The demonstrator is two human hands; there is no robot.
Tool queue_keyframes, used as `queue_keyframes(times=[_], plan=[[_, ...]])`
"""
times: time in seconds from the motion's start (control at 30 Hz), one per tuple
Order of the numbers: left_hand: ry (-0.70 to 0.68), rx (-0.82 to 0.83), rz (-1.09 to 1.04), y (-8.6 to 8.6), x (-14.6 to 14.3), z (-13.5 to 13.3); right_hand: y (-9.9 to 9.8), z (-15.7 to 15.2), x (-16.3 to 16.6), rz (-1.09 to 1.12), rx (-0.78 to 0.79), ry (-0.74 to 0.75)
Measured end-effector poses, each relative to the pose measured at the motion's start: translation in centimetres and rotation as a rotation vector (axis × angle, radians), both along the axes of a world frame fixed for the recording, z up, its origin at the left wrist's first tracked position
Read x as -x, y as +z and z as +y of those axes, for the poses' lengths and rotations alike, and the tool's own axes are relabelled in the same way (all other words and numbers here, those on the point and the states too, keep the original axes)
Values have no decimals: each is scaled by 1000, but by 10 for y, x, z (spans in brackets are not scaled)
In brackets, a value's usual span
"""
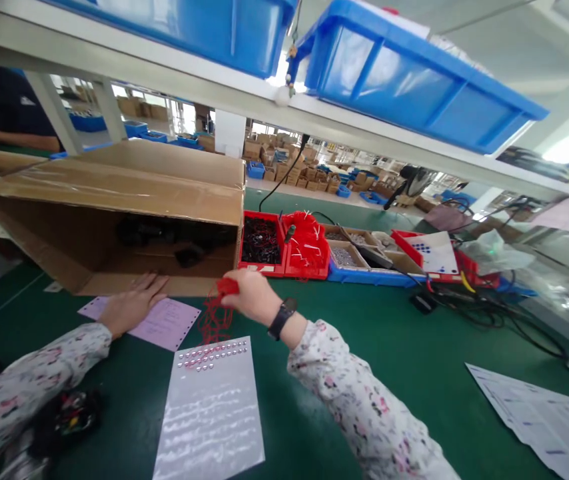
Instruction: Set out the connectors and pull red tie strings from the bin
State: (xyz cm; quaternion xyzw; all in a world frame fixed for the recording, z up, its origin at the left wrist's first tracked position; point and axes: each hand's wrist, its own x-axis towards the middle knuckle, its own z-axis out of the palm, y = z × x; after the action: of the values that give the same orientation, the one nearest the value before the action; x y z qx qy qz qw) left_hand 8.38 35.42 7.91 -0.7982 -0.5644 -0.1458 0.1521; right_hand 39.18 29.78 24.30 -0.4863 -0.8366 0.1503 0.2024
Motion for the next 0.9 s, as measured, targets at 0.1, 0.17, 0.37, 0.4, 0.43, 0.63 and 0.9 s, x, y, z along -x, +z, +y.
queue_keyframes(times=[0.1, 0.17, 0.37, 0.4, 0.43, 0.63, 0.9], plan=[[-9, 0, -2, -1, 1, 2, -28, 12, -10, -231, 214, 132], [-6, 6, -1, -2, 2, 3, -30, 31, -24, -211, 263, 17], [-15, -44, 48, -9, 6, 7, -26, 131, -49, -216, -92, -504], [-20, -58, 59, -11, 7, 8, -26, 148, -48, -219, -102, -507], [-22, -70, 69, -12, 8, 9, -27, 164, -47, -226, -112, -504], [-2, -106, 59, -17, 10, 13, -35, 221, -39, -314, -93, -495], [4, -32, -20, -15, 10, 13, -36, 254, -45, -291, -129, -612]])
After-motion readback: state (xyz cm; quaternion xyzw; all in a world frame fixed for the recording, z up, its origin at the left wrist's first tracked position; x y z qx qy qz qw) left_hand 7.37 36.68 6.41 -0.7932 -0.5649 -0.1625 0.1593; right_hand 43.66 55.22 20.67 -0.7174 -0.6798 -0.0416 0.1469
